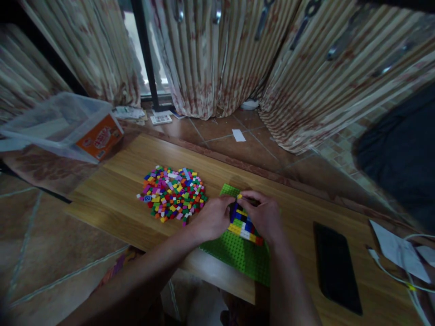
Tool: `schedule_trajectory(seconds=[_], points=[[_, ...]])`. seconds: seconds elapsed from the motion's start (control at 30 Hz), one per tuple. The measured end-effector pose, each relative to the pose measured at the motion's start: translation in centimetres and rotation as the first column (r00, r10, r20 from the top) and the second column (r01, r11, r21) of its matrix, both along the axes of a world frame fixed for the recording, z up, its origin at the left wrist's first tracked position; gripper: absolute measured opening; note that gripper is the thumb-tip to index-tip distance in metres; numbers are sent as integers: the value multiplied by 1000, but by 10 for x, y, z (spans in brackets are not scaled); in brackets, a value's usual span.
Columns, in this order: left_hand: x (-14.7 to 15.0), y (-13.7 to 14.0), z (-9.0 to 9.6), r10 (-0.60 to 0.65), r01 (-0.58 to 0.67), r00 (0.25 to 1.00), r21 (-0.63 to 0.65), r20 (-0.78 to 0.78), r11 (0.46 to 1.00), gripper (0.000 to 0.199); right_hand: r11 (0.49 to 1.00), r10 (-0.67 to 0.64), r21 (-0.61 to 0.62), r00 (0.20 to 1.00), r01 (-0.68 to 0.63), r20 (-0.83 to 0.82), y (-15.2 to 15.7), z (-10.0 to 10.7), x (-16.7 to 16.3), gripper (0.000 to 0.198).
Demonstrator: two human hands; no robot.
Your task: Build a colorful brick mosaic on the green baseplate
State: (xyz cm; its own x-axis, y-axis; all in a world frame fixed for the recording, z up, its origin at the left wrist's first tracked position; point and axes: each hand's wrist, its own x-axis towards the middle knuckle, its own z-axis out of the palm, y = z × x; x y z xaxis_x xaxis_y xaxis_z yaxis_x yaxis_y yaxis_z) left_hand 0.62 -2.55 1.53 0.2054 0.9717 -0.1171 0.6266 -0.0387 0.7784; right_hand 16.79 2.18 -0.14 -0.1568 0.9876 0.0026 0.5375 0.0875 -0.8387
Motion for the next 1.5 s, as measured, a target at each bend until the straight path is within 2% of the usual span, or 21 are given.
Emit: schedule_trajectory(seconds=[0.13, 0.47, 0.77, 0.93, 1.2, 1.37, 1.5], points=[[0, -1, -3, -5, 4, 1000, -11, -21, 1000, 34, 999, 14, -34, 1000, -13, 19, 2, 6, -2, 24], [1, 0, -7, -11, 10, 1000, -22, -6, 1000, 30, 997, 76, -1, 984, -77, 159, 10, 12, 0, 18], [0, -1, -7, -20, 20, 1000, 2, 23, 1000, 29, 995, 88, -60, 984, -79, 153, 10, 11, 2, 24], [1, -3, -9, -1, -2, 998, 56, 62, 998, 43, 984, 142, -127, 983, -128, 115, 6, 11, 8, 29], [5, -6, -14, -37, 35, 999, 96, 24, 995, 53, 985, 174, -14, 964, -175, 200, 6, 4, 11, 28], [6, -10, -14, -67, 74, 996, 110, -67, 991, 54, 983, 179, -5, 958, -182, 226, 8, -4, 15, 31], [6, -11, -15, -65, 75, 994, 122, -84, 990, 54, 964, 260, -4, 937, -267, 235, 8, -7, 14, 34]])
